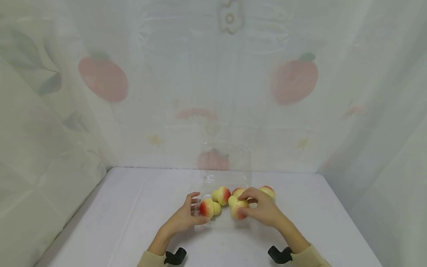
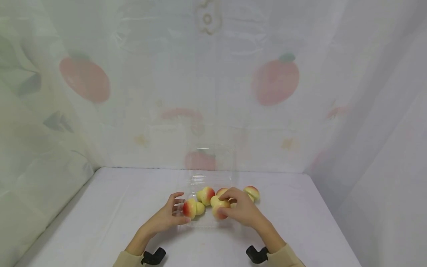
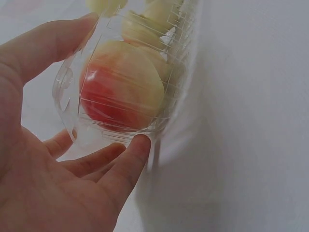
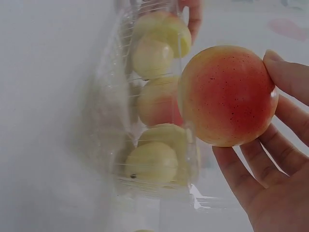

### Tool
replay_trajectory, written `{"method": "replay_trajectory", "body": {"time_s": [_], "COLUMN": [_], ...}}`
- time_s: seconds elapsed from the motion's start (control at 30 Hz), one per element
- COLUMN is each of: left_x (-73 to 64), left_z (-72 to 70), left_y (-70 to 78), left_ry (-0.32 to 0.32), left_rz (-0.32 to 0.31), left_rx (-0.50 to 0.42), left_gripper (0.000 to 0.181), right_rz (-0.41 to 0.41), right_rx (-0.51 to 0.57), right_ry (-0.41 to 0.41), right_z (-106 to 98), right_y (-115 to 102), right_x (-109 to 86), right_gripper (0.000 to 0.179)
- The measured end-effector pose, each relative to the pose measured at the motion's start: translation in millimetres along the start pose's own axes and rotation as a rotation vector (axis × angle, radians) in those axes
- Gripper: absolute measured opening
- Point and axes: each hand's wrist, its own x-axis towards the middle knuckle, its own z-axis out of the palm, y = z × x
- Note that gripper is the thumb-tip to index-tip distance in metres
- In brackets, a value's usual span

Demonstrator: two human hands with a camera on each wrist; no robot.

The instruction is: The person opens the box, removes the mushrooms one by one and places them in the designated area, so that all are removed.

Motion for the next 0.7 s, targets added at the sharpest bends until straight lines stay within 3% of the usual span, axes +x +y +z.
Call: {"method": "replay_trajectory", "body": {"time_s": [0.33,0.7], "left_x": [-0.4,-1.6], "left_z": [0.3,0.3], "left_y": [0.8,4.5], "left_ry": [-0.002,0.021], "left_rz": [0.005,-0.010], "left_rx": [-0.005,0.019], "left_gripper": [0.102,0.101], "right_rz": [0.004,-0.018], "right_rx": [0.055,0.028], "right_ry": [0.098,0.154], "right_z": [-9.1,-27.3], "right_y": [-9.0,-18.6], "right_x": [-9.2,-20.6], "right_gripper": [0.025,0.028]}}
